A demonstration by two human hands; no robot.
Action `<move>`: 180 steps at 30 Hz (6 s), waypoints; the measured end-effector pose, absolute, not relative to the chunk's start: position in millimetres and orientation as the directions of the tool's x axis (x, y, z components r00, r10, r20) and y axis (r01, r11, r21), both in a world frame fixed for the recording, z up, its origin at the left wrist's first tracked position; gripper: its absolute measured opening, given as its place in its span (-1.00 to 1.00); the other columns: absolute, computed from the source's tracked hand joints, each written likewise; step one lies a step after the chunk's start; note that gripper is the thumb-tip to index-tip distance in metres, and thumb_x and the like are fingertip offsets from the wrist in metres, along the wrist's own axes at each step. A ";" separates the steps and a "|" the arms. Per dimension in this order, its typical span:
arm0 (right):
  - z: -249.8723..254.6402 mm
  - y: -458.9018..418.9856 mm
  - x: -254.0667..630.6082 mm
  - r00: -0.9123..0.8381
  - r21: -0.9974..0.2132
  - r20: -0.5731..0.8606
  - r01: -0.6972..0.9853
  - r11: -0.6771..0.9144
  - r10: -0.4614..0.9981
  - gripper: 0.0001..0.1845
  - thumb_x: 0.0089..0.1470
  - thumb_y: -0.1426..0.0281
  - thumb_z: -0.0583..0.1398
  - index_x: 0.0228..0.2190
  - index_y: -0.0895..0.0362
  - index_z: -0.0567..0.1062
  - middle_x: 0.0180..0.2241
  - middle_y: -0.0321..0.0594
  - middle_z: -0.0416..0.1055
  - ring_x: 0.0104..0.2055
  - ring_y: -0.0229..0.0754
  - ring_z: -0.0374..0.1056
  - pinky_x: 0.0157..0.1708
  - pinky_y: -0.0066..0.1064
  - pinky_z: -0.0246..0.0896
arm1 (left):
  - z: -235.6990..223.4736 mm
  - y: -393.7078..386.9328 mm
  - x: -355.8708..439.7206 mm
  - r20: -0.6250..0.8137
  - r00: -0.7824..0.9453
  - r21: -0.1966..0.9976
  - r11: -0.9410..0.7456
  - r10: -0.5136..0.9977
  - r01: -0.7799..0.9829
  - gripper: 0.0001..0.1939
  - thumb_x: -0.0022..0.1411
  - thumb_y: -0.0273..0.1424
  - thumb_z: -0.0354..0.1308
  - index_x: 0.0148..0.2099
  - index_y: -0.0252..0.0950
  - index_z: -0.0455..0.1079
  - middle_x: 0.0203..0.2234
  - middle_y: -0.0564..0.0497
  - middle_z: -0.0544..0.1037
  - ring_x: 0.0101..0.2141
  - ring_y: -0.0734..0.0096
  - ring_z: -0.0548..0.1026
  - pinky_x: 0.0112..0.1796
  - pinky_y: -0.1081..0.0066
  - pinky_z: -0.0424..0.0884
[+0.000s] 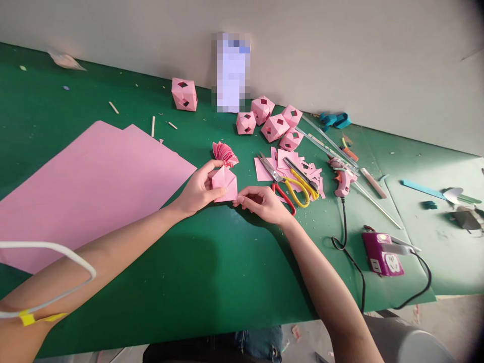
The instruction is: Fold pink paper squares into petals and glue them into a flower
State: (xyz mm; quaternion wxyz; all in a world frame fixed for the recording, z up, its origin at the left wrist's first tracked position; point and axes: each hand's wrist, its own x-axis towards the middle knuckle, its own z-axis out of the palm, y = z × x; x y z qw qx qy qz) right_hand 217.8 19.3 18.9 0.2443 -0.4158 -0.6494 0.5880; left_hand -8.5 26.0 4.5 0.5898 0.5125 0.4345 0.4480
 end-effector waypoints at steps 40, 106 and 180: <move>11.0 7.9 203.4 -0.153 -0.915 0.243 0.292 0.279 0.958 -0.69 0.23 0.07 0.38 -0.39 0.02 0.59 -0.30 -0.16 0.61 -0.24 -0.09 0.52 -0.24 -0.22 0.48 | 9.6 21.1 -4.6 -0.053 0.247 0.998 0.043 0.968 0.044 -0.39 0.13 -0.36 0.37 0.18 -0.23 0.24 -0.40 0.14 0.52 -0.35 0.34 0.55 -0.25 0.32 0.41; 4.9 22.8 206.7 -0.214 -0.984 0.049 0.156 0.084 0.976 -0.50 0.13 -0.11 0.38 -0.35 0.09 0.66 -0.37 -0.22 0.59 -0.43 -0.22 0.37 -0.43 -0.34 0.27 | 9.1 24.2 -6.7 -0.032 0.342 0.998 0.012 0.939 0.062 -0.51 0.09 -0.40 0.36 0.07 -0.22 0.35 -0.44 0.18 0.49 -0.42 0.45 0.50 -0.30 0.40 0.45; 11.8 26.2 200.9 -0.301 -0.991 -0.068 0.131 -0.030 0.951 -0.37 -0.01 -0.22 0.43 -0.48 0.09 0.49 -0.53 -0.36 0.34 -0.48 -0.29 0.17 -0.47 -0.38 0.06 | 15.4 20.6 -5.0 -0.073 0.261 0.996 0.059 0.963 0.060 -0.50 0.13 -0.24 0.45 0.03 -0.21 0.35 -0.44 0.15 0.55 -0.40 0.39 0.59 -0.29 0.38 0.53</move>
